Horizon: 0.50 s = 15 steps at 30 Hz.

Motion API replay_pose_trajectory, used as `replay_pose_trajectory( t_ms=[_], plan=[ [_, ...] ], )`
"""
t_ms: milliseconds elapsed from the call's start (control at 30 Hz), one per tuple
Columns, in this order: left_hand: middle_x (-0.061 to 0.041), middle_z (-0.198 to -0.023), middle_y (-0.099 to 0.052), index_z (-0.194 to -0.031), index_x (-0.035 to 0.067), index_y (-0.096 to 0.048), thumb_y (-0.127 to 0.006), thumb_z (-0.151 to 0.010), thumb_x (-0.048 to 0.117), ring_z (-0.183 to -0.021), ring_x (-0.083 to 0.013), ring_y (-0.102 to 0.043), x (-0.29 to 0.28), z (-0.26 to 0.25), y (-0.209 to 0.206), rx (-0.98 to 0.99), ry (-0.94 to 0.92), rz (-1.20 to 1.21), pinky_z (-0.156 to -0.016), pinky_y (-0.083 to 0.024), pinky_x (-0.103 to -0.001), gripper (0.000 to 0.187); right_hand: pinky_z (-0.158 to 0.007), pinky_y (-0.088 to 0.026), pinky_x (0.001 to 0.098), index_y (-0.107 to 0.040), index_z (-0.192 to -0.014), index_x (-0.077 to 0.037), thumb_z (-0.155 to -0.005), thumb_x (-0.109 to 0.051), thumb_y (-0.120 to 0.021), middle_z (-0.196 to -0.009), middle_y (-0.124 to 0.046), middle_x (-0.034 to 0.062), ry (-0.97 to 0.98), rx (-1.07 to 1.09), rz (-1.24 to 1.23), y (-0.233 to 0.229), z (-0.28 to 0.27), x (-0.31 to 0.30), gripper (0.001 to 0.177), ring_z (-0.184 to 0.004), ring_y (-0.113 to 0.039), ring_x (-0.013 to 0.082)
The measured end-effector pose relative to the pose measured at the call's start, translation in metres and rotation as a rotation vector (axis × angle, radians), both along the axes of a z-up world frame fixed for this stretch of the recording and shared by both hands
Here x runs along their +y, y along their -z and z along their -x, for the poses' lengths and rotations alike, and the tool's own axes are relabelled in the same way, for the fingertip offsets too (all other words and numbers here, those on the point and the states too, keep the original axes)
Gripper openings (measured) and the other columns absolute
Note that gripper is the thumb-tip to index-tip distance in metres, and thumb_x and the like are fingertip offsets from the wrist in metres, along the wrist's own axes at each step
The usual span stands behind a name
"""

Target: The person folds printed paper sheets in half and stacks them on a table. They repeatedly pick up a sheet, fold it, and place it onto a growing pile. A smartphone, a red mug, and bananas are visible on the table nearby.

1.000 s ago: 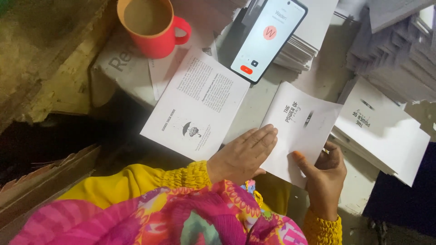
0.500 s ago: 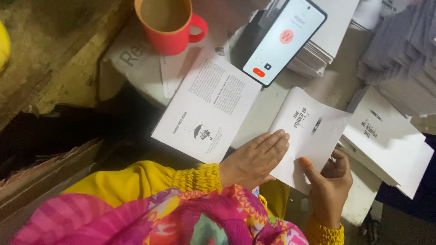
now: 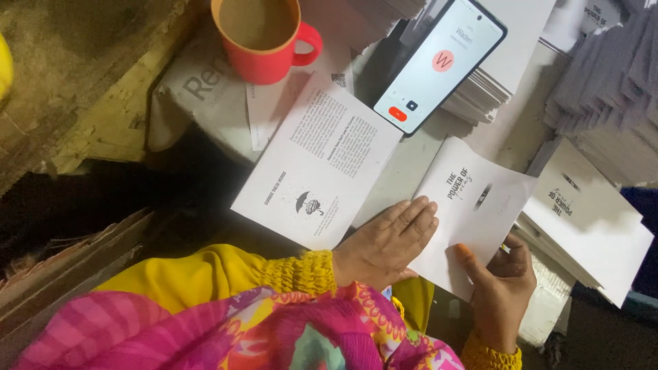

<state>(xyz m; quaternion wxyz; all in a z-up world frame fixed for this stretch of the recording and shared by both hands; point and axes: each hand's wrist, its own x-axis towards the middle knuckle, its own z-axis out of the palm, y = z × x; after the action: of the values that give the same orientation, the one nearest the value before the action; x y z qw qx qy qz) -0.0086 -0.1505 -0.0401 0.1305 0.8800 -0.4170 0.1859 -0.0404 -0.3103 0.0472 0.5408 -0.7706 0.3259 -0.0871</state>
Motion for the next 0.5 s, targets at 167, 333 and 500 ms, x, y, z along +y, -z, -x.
replay_pose_trajectory(
  t_ms=[167,333,500],
  plan=[
    [-0.020,-0.150,-0.037,-0.143,0.002,-0.039,-0.055,-0.082,0.076,-0.142,-0.0354,-0.033,0.003,-0.001,-0.003,-0.006,0.004,-0.014,-0.122,-0.024,-0.044,0.097,-0.079,-0.058,0.0368,-0.051,-0.116,-0.005,-0.068,-0.003,-0.075,-0.111,-0.067,0.0150,0.002,0.037,0.024,-0.003,-0.002,0.003,0.054,-0.095,-0.064,0.0225],
    [-0.022,-0.149,-0.037,-0.143,-0.001,-0.039,-0.055,-0.087,0.072,-0.142,-0.0361,-0.034,0.006,-0.001,-0.004,-0.011,0.020,0.025,-0.122,-0.026,-0.044,0.094,-0.085,-0.058,0.0377,-0.050,-0.118,-0.005,-0.069,-0.003,-0.073,-0.117,-0.065,0.0144,-0.005,0.011,-0.018,0.002,0.001,-0.002,0.054,-0.099,-0.063,0.0235],
    [-0.020,-0.151,-0.035,-0.145,0.001,-0.036,-0.055,-0.085,0.074,-0.143,-0.0342,-0.031,0.005,-0.001,-0.004,0.007,0.008,-0.002,-0.123,-0.023,-0.043,0.096,-0.077,-0.058,0.0347,-0.055,-0.114,-0.006,-0.068,-0.004,-0.076,-0.108,-0.068,0.0135,0.021,0.027,0.037,-0.002,0.000,0.004,0.051,-0.091,-0.066,0.0207]
  ],
)
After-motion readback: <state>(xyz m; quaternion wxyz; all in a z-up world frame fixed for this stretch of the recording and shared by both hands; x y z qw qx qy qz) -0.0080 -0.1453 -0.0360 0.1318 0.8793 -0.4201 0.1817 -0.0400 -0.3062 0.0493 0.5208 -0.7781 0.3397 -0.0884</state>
